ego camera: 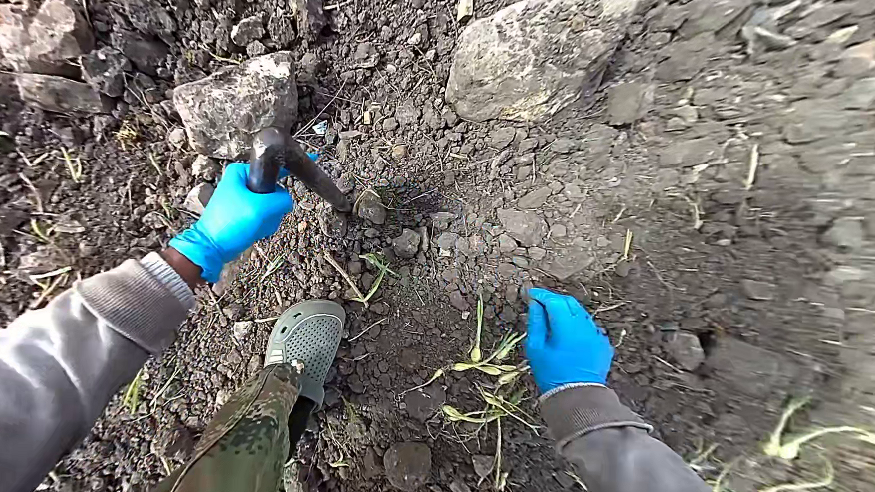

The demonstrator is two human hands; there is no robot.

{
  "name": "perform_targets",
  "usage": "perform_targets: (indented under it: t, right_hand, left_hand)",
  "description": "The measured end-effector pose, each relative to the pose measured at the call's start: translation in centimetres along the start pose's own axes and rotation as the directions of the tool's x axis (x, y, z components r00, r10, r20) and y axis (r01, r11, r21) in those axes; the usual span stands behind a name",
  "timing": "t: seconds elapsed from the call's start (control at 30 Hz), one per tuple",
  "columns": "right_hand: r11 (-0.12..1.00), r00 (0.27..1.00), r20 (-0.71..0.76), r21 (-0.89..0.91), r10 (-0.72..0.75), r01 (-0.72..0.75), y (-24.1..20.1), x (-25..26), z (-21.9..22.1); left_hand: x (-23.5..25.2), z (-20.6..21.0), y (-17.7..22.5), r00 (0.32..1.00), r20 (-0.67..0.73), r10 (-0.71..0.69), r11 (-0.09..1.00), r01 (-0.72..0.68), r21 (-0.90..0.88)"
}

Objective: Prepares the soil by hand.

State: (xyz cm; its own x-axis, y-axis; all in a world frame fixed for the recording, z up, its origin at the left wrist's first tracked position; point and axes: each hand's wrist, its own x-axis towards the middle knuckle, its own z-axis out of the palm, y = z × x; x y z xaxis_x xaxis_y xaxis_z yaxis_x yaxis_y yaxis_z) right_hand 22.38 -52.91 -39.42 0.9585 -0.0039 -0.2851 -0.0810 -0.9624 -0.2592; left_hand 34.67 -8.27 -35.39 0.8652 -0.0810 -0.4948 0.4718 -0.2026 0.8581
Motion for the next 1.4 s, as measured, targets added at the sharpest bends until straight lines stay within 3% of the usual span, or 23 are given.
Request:
perform_targets:
  t: [0.13, 0.27, 0.37, 0.4, 0.47, 0.53, 0.6, 0.67, 0.8, 0.87, 0.93, 1.0, 1.07, 1.17, 1.27, 1.33, 1.4]
  right_hand:
    - [0.999, 0.995, 0.098, -0.036, -0.014, 0.018, 0.2, -5.5, 1.5]
    - [0.94, 0.855, 0.395, -0.089, 0.336, -0.329, -3.8, -4.6, 3.1]
    - [0.91, 0.785, 0.466, -0.144, 0.409, -0.388, -6.8, -2.7, 3.5]
    - [0.921, 0.807, 0.45, -0.128, 0.384, -0.367, -7.4, -2.5, 3.6]
    - [0.973, 0.92, 0.321, -0.013, 0.224, -0.232, -8.2, -2.8, 4.0]
    - [0.994, 0.99, 0.136, 0.086, 0.049, -0.061, -9.0, -2.3, 4.1]
    - [0.985, 1.0, 0.002, 0.172, -0.006, 0.005, -10.3, -0.4, 3.7]
    - [0.964, 0.993, -0.119, 0.259, -0.024, 0.054, -11.9, 2.6, 3.3]
    - [0.927, 0.986, -0.15, 0.356, -0.069, 0.119, -15.4, 9.9, 1.8]
    - [0.923, 0.984, -0.16, 0.36, -0.083, 0.136, -17.3, 13.7, 1.0]
    - [0.919, 0.981, -0.177, 0.369, -0.081, 0.142, -19.4, 17.0, 0.5]
    - [0.914, 0.981, -0.17, 0.378, -0.091, 0.15, -21.2, 19.8, 0.6]
    - [0.918, 0.984, -0.127, 0.363, -0.121, 0.16, -22.9, 21.8, 1.5]
    - [0.951, 0.988, 0.093, 0.294, -0.126, 0.094, -24.9, 23.8, 4.2]
    - [0.989, 0.92, 0.373, 0.13, -0.119, 0.075, -26.3, 24.5, 8.0]
    - [0.995, 0.912, 0.398, 0.042, -0.097, 0.088, -26.7, 24.5, 9.4]
    - [0.995, 0.926, 0.364, 0.03, -0.101, 0.096, -26.6, 24.2, 9.3]
  left_hand:
    - [0.4, 0.4, -1.5, 0.998, -0.015, -0.062, 0.998, 0.062, -0.001]
    - [-0.9, 0.4, 1.5, 0.999, -0.042, -0.031, 1.0, 0.031, 0.002]
    - [-1.6, 1.0, 0.2, 0.997, -0.071, -0.031, 0.999, 0.029, -0.029]
    - [-1.2, 1.0, -1.1, 0.997, -0.072, -0.037, 0.999, 0.035, -0.024]
    - [-0.5, 1.1, -2.4, 0.997, -0.052, -0.056, 0.998, 0.056, -0.01]
    - [0.0, 0.9, -0.9, 0.996, -0.037, -0.078, 0.997, 0.079, 0.021]
    - [-0.1, 0.4, 2.3, 0.998, -0.025, -0.062, 0.996, 0.063, 0.061]
    - [-0.6, -0.3, 6.0, 0.999, -0.027, 0.037, 0.998, -0.036, 0.06]
    - [0.4, -0.1, 11.5, 0.967, -0.115, 0.228, 0.973, -0.223, 0.055]
    - [3.2, 1.2, 10.6, 0.976, -0.162, 0.145, 0.985, -0.126, 0.121]
    - [6.5, 2.7, 6.0, 0.985, -0.168, -0.048, 0.974, 0.083, 0.211]
    - [8.2, 3.7, 0.7, 0.968, -0.151, -0.199, 0.937, 0.233, 0.26]
    - [8.0, 3.5, -1.6, 0.958, -0.145, -0.249, 0.932, 0.277, 0.235]
    - [7.6, 1.6, -1.0, 0.939, -0.188, -0.289, 0.945, 0.312, 0.104]
    - [5.4, -0.3, 2.6, 0.933, -0.253, -0.255, 0.965, 0.262, -0.006]
    - [4.0, -0.2, 3.2, 0.933, -0.289, -0.213, 0.977, 0.21, -0.041]
    - [4.3, 0.4, 0.1, 0.945, -0.267, -0.188, 0.98, 0.162, -0.115]
